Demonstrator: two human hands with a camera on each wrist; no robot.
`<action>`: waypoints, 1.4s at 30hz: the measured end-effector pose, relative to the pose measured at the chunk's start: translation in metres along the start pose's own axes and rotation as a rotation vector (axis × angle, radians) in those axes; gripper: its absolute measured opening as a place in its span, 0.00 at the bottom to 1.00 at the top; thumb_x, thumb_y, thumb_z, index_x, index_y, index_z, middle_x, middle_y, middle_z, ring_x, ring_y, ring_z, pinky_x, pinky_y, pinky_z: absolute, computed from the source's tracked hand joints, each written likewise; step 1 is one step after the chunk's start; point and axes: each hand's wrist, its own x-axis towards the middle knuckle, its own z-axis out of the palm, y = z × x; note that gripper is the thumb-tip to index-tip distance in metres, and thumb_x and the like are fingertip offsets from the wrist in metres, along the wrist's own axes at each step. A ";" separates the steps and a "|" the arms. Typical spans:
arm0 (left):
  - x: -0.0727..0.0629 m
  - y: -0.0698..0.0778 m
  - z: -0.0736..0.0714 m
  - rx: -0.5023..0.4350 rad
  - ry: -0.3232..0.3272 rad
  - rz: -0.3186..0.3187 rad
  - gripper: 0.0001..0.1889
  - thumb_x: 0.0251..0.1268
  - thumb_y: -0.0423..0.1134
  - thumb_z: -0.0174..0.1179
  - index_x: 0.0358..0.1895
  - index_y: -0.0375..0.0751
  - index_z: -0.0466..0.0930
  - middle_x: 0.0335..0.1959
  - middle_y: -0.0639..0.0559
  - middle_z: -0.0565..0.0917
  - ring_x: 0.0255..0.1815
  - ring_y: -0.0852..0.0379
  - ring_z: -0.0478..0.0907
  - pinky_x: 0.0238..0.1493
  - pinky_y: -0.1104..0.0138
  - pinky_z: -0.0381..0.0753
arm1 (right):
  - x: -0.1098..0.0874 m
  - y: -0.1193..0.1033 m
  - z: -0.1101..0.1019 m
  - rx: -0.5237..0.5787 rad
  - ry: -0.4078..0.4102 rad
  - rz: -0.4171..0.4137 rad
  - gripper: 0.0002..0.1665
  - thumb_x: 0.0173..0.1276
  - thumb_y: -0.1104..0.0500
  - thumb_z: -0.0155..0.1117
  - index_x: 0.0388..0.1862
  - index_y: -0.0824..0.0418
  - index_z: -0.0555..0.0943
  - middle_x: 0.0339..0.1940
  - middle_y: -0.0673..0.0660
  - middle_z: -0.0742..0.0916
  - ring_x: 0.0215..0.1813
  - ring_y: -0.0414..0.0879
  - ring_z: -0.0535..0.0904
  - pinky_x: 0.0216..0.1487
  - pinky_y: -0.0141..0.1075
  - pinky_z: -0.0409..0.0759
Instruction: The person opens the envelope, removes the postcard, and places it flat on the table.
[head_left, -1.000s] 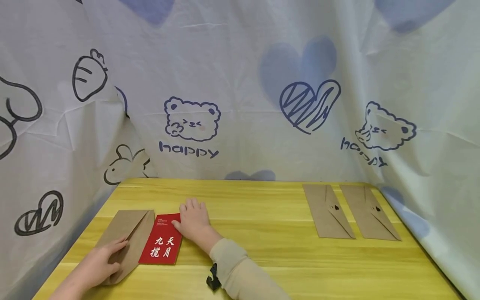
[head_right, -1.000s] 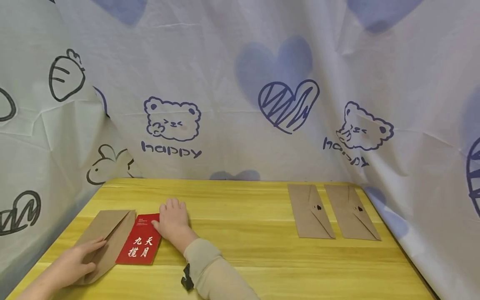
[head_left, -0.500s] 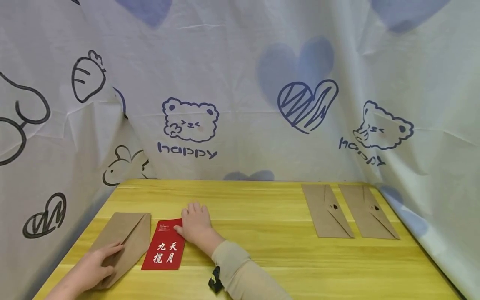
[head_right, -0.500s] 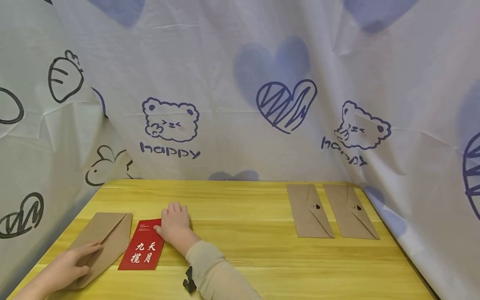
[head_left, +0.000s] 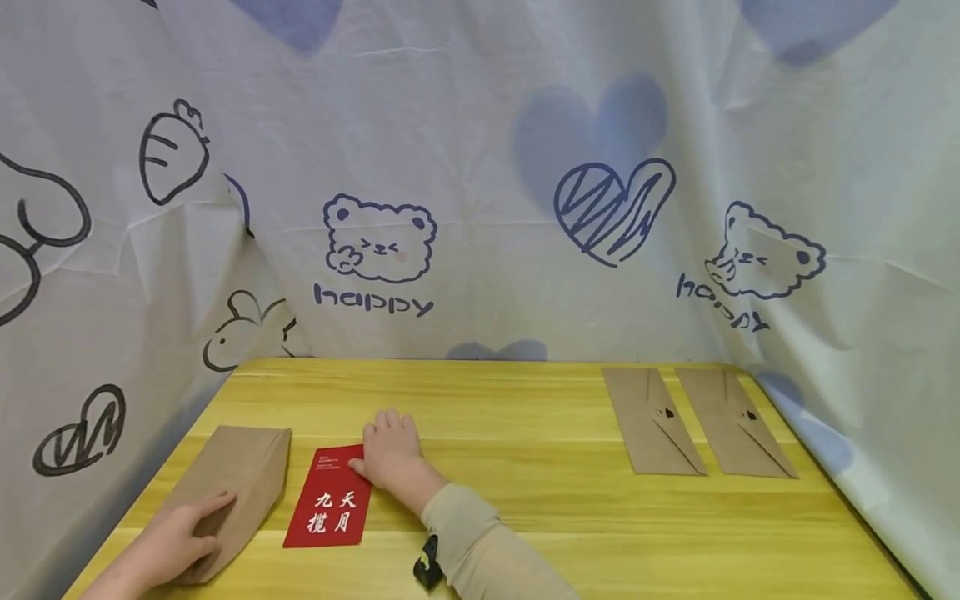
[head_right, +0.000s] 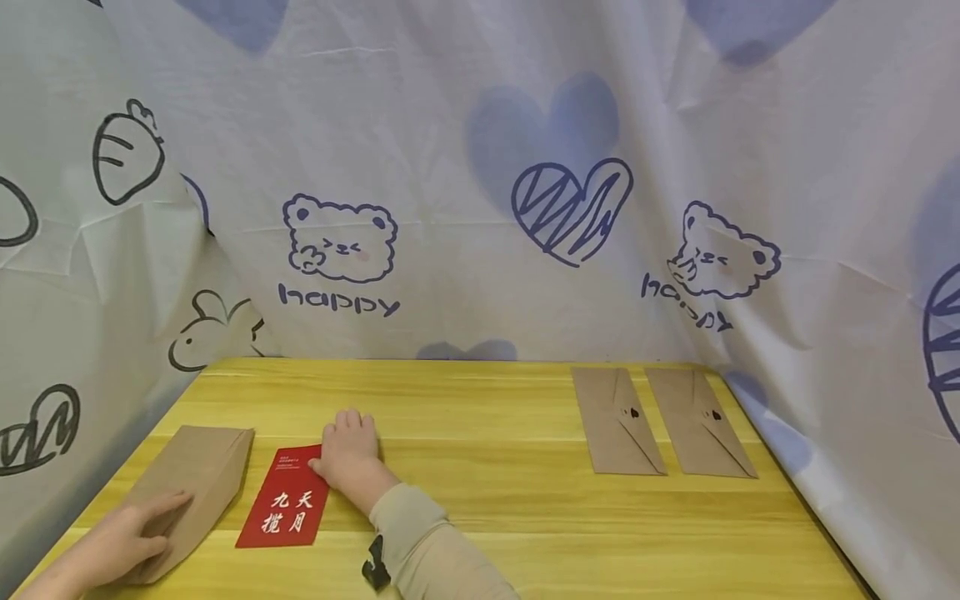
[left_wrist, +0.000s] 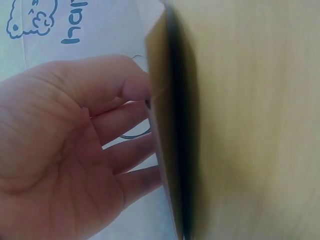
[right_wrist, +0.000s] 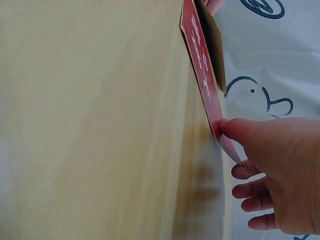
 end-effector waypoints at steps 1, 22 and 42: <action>0.000 0.000 0.000 0.003 -0.006 0.003 0.34 0.52 0.31 0.64 0.65 0.24 0.69 0.63 0.21 0.70 0.63 0.23 0.67 0.56 0.40 0.74 | -0.001 0.000 -0.001 0.002 0.000 0.001 0.32 0.66 0.24 0.44 0.52 0.45 0.74 0.47 0.44 0.73 0.53 0.39 0.65 0.57 0.34 0.66; -0.002 -0.007 0.006 0.084 0.133 0.097 0.27 0.56 0.33 0.66 0.58 0.22 0.74 0.57 0.19 0.75 0.58 0.25 0.73 0.54 0.43 0.76 | -0.005 -0.015 0.000 -0.035 -0.003 0.043 0.32 0.65 0.22 0.41 0.50 0.42 0.72 0.45 0.43 0.71 0.51 0.38 0.64 0.56 0.33 0.66; 0.010 0.060 -0.042 0.042 0.250 0.160 0.26 0.64 0.31 0.58 0.65 0.24 0.67 0.63 0.19 0.67 0.63 0.19 0.63 0.58 0.33 0.66 | -0.007 0.015 -0.008 -0.007 0.131 0.037 0.32 0.67 0.24 0.38 0.54 0.43 0.72 0.49 0.43 0.74 0.54 0.38 0.67 0.55 0.33 0.67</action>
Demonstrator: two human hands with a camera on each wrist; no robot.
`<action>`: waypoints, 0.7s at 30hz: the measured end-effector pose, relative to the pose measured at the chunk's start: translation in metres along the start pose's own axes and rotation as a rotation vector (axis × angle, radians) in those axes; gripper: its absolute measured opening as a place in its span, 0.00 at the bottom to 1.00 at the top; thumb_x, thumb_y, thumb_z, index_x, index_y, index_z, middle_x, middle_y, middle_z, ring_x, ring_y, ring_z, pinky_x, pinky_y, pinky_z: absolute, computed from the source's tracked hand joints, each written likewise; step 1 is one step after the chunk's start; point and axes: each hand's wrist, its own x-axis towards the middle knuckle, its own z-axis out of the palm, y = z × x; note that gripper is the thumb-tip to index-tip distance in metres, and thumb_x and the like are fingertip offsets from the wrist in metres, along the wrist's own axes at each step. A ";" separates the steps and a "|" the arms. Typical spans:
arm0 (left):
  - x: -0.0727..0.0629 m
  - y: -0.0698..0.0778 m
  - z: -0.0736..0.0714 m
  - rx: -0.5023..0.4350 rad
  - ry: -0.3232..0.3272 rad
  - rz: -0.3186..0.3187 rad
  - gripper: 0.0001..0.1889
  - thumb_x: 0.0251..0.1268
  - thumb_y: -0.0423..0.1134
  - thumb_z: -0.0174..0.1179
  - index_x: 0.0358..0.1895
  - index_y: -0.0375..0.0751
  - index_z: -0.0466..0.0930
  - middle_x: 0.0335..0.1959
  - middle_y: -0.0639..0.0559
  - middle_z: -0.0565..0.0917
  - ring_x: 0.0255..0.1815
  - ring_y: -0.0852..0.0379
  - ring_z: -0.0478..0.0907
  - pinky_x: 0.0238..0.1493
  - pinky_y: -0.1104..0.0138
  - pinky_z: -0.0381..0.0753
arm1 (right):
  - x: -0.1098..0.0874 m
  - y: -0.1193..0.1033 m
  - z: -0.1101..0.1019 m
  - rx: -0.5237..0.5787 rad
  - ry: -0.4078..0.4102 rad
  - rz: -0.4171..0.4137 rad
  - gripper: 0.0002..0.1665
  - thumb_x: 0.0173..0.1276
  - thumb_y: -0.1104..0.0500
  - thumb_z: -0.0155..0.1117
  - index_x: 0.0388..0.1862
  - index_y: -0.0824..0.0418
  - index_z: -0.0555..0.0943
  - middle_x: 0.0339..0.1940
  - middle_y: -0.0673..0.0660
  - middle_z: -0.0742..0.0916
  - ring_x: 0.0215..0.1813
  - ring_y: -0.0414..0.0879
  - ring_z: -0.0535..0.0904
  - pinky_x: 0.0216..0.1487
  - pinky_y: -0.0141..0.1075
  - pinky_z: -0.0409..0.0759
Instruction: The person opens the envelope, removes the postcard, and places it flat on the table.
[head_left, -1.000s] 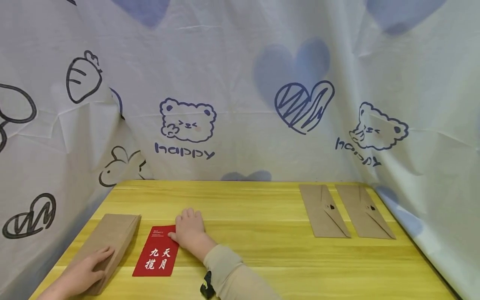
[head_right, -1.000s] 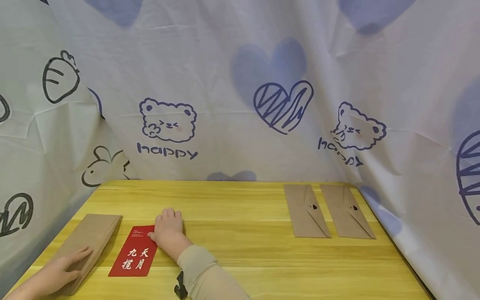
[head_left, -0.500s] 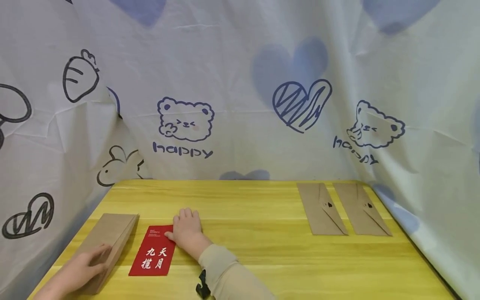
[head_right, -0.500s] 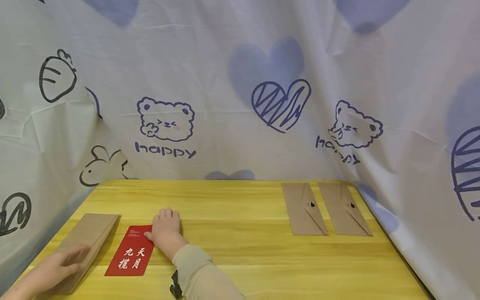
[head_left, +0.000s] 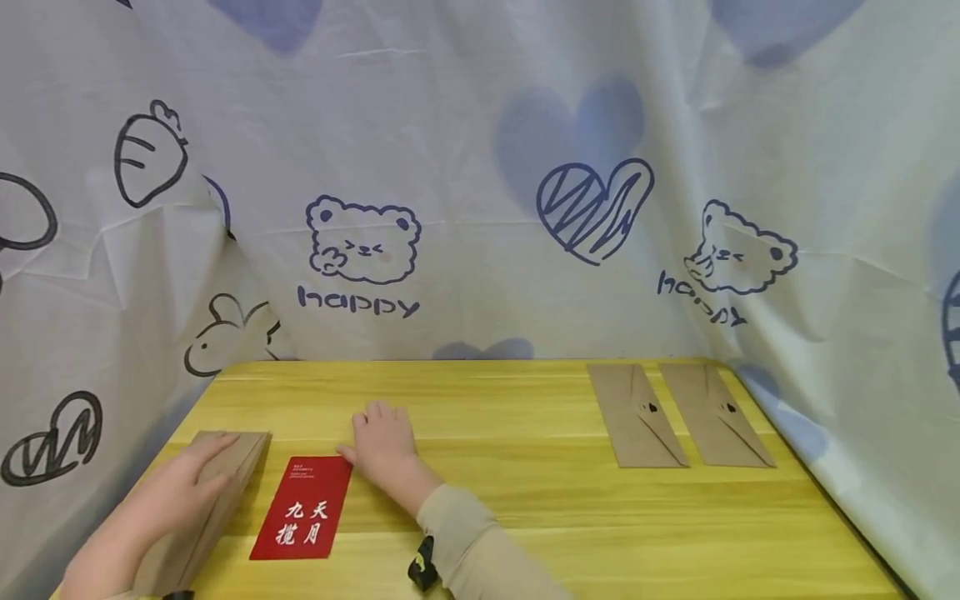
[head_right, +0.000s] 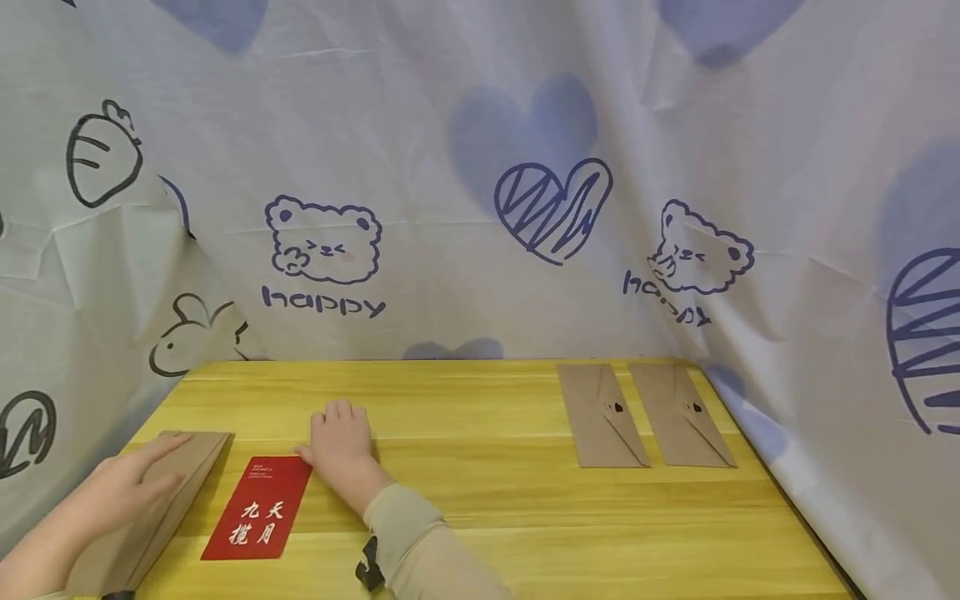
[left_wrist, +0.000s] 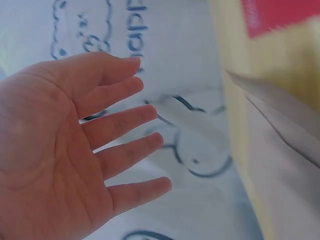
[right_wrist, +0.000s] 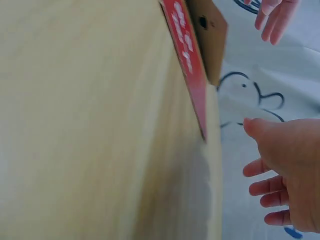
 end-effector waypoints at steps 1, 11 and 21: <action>0.002 0.006 -0.002 0.006 0.008 0.007 0.26 0.64 0.31 0.58 0.65 0.25 0.67 0.63 0.19 0.67 0.63 0.20 0.63 0.58 0.33 0.65 | 0.000 0.006 0.000 0.021 0.011 0.001 0.31 0.68 0.25 0.39 0.55 0.43 0.72 0.50 0.43 0.75 0.55 0.38 0.68 0.54 0.34 0.67; 0.028 0.055 -0.009 0.094 0.034 0.043 0.28 0.67 0.41 0.58 0.68 0.34 0.68 0.68 0.24 0.65 0.67 0.22 0.59 0.62 0.31 0.61 | -0.019 0.070 -0.005 0.165 0.075 0.045 0.31 0.73 0.32 0.44 0.66 0.46 0.70 0.58 0.50 0.77 0.63 0.45 0.69 0.60 0.42 0.71; 0.052 0.103 0.017 0.183 0.097 0.133 0.30 0.68 0.55 0.56 0.69 0.46 0.70 0.72 0.34 0.66 0.74 0.29 0.55 0.66 0.28 0.53 | -0.052 0.141 0.001 0.217 0.169 0.043 0.31 0.75 0.36 0.46 0.67 0.51 0.68 0.61 0.55 0.76 0.65 0.51 0.70 0.62 0.48 0.73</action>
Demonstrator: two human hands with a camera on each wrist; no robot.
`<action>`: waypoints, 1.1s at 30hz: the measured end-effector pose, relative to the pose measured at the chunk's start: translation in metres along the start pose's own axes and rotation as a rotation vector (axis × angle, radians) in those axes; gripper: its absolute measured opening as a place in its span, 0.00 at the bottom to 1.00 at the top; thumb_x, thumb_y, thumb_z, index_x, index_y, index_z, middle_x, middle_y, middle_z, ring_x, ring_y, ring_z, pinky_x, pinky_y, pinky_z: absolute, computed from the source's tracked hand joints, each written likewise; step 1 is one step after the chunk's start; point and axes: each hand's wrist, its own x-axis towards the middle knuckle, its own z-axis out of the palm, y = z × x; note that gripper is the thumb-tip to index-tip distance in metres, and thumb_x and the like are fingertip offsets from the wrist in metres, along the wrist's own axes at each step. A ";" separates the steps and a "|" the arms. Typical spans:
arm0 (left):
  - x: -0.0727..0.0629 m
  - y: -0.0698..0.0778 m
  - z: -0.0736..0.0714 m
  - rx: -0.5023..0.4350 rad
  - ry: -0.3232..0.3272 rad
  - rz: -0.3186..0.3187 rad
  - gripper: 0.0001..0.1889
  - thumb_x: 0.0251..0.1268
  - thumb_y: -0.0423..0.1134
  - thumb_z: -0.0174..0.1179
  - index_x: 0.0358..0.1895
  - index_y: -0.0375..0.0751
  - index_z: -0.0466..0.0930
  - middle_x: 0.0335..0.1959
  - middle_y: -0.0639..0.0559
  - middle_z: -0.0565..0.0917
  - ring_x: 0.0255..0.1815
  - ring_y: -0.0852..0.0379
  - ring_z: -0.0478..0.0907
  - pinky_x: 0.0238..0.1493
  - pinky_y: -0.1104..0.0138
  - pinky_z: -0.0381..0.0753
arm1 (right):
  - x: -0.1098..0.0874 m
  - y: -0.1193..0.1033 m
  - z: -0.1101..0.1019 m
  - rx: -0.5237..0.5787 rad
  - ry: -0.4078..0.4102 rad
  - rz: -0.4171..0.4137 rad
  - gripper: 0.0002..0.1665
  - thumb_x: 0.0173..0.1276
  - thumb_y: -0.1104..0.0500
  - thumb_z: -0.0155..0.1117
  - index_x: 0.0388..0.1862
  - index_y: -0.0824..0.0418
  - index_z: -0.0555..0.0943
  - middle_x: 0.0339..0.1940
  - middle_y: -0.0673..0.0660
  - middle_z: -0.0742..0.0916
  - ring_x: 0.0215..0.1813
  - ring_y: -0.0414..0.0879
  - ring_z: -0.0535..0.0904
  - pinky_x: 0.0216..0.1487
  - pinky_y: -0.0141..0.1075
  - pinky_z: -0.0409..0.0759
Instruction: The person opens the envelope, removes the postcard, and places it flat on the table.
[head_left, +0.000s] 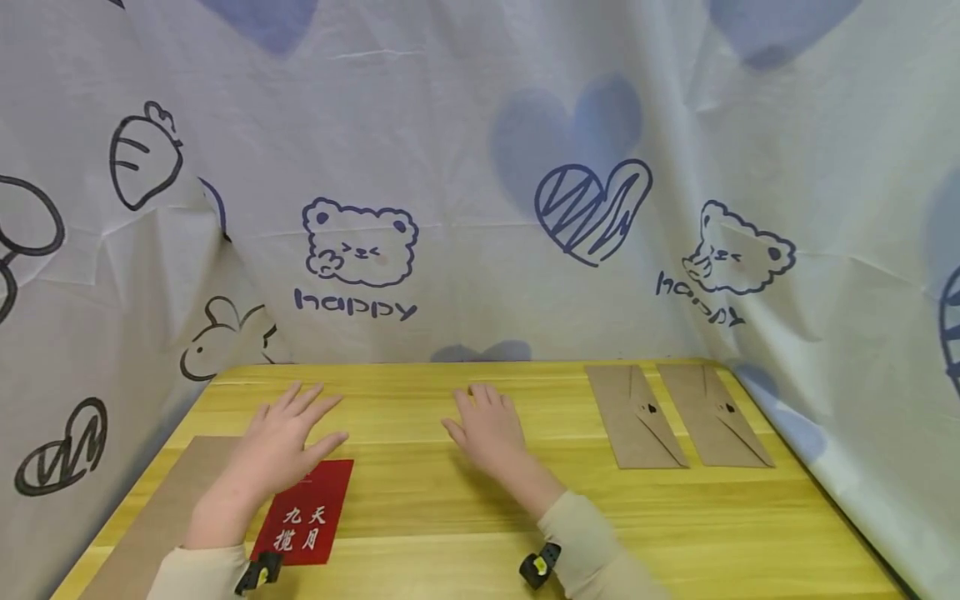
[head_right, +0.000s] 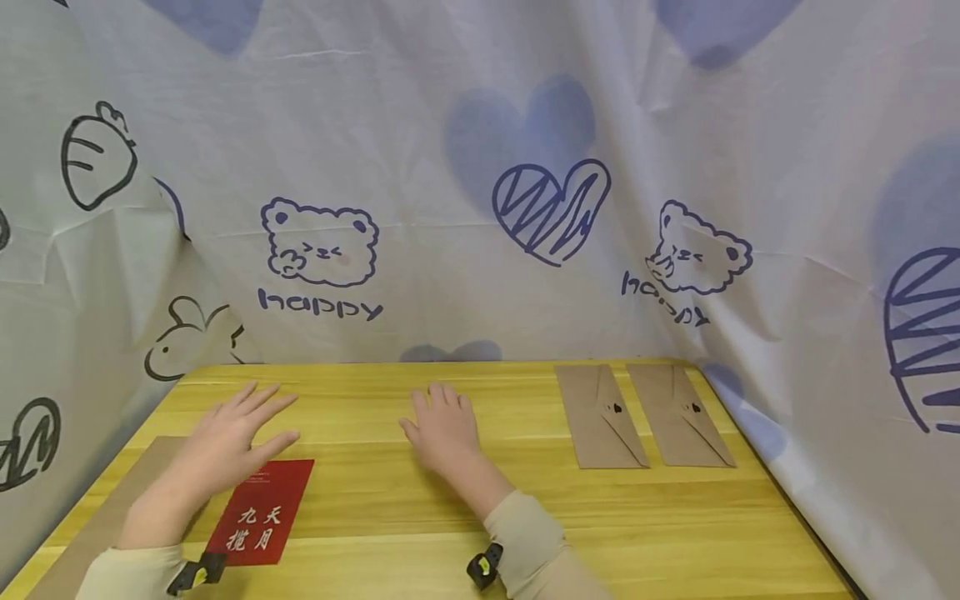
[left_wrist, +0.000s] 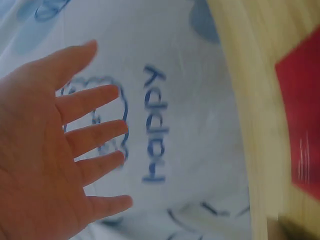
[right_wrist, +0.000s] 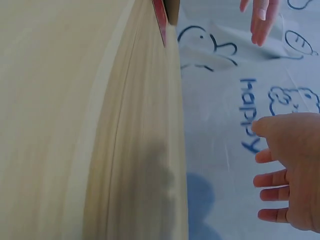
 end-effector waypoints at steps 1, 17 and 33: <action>0.003 0.005 0.003 0.004 0.008 0.010 0.30 0.68 0.57 0.56 0.69 0.47 0.70 0.72 0.35 0.66 0.74 0.30 0.55 0.66 0.28 0.53 | -0.003 0.007 -0.001 0.011 0.010 0.002 0.30 0.75 0.37 0.47 0.67 0.52 0.69 0.62 0.55 0.76 0.66 0.52 0.70 0.62 0.49 0.73; 0.063 0.078 0.067 0.012 -0.029 0.159 0.39 0.63 0.69 0.51 0.74 0.57 0.61 0.78 0.45 0.58 0.81 0.41 0.47 0.72 0.33 0.47 | -0.051 0.122 -0.001 0.174 0.158 0.035 0.34 0.71 0.42 0.57 0.69 0.58 0.70 0.69 0.62 0.73 0.75 0.60 0.62 0.70 0.62 0.63; 0.110 0.158 0.117 -0.054 -0.187 0.240 0.41 0.65 0.73 0.42 0.78 0.63 0.46 0.81 0.49 0.46 0.82 0.46 0.38 0.76 0.38 0.42 | -0.082 0.210 0.001 0.122 -0.012 0.092 0.40 0.76 0.43 0.49 0.77 0.64 0.56 0.79 0.65 0.59 0.80 0.63 0.50 0.76 0.62 0.50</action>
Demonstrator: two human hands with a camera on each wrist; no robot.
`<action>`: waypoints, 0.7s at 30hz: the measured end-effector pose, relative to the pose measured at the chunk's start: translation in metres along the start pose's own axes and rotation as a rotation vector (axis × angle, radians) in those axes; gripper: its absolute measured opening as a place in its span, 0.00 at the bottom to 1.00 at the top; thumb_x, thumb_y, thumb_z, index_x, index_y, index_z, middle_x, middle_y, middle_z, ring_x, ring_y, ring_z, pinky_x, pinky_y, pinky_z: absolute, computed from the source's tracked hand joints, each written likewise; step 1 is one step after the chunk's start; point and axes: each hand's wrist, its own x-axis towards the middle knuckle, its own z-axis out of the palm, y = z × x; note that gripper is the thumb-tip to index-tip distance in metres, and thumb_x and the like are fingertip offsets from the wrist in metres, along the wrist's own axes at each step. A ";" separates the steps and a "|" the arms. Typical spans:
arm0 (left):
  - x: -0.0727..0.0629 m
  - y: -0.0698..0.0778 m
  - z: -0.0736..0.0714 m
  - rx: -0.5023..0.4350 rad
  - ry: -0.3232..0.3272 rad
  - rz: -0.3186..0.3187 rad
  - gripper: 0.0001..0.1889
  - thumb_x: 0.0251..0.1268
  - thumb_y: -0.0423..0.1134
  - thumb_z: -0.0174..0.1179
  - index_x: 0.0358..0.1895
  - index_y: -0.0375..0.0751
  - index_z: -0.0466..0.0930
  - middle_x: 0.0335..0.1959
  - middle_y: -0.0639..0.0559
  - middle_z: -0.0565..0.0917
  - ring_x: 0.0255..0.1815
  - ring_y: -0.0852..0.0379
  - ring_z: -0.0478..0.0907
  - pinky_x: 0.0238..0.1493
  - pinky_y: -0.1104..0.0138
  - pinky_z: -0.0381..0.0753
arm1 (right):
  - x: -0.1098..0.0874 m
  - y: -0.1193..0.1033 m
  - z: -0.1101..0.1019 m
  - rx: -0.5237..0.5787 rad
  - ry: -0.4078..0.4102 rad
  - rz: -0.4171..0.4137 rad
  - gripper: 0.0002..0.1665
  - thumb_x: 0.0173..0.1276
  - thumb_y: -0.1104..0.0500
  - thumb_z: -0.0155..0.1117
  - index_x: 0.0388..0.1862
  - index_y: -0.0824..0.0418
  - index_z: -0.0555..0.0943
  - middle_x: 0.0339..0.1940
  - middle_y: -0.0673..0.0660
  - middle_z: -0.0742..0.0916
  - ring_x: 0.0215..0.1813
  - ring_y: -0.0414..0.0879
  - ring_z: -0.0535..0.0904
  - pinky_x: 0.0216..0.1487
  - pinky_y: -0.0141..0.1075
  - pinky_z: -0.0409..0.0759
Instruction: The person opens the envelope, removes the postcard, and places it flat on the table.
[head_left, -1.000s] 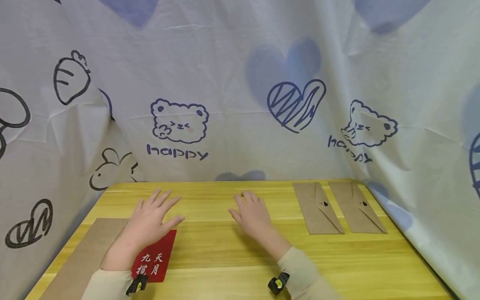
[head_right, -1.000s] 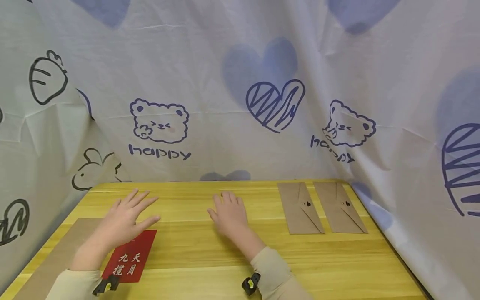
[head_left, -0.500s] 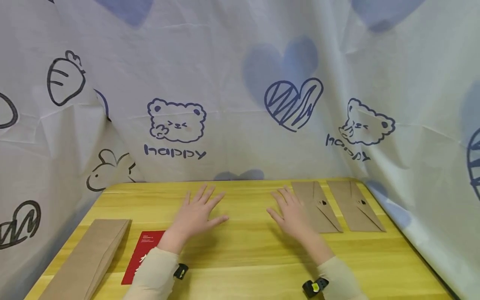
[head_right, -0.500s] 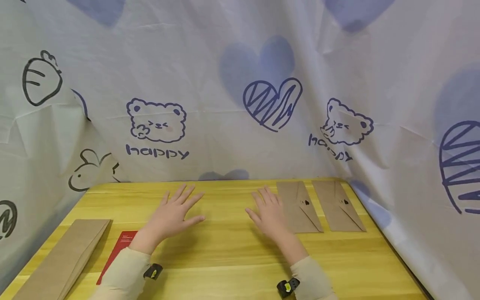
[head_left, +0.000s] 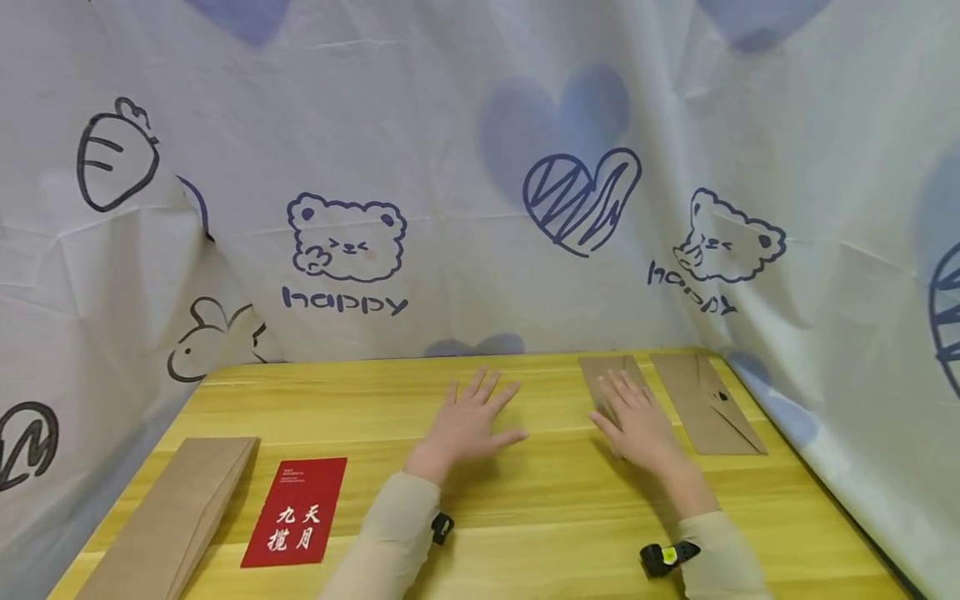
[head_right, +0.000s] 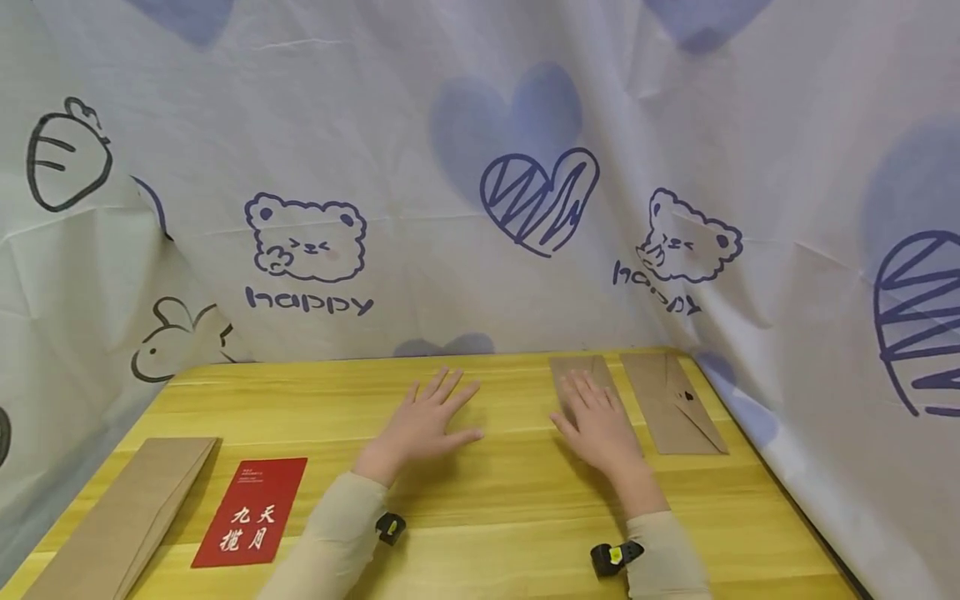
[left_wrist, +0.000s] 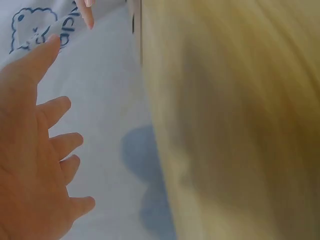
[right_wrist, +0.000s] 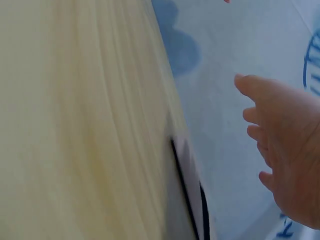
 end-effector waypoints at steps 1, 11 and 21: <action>0.004 0.004 0.003 -0.009 -0.004 0.008 0.41 0.66 0.72 0.43 0.78 0.62 0.47 0.81 0.49 0.46 0.82 0.46 0.39 0.76 0.38 0.43 | -0.001 0.005 0.000 0.021 -0.006 0.007 0.40 0.76 0.44 0.50 0.77 0.64 0.56 0.79 0.65 0.58 0.80 0.64 0.50 0.76 0.62 0.50; 0.049 0.042 0.031 0.032 -0.063 0.036 0.42 0.65 0.74 0.40 0.79 0.62 0.44 0.81 0.49 0.45 0.82 0.47 0.39 0.77 0.41 0.46 | -0.009 0.050 -0.002 0.137 -0.109 0.106 0.39 0.77 0.45 0.48 0.77 0.68 0.55 0.78 0.70 0.58 0.78 0.68 0.48 0.74 0.67 0.45; 0.086 0.083 0.061 0.168 -0.209 -0.018 0.43 0.64 0.77 0.35 0.79 0.66 0.39 0.82 0.55 0.42 0.83 0.54 0.37 0.79 0.46 0.43 | -0.018 0.072 0.004 0.167 -0.192 0.145 0.39 0.78 0.46 0.45 0.75 0.72 0.56 0.76 0.73 0.58 0.77 0.71 0.46 0.73 0.67 0.45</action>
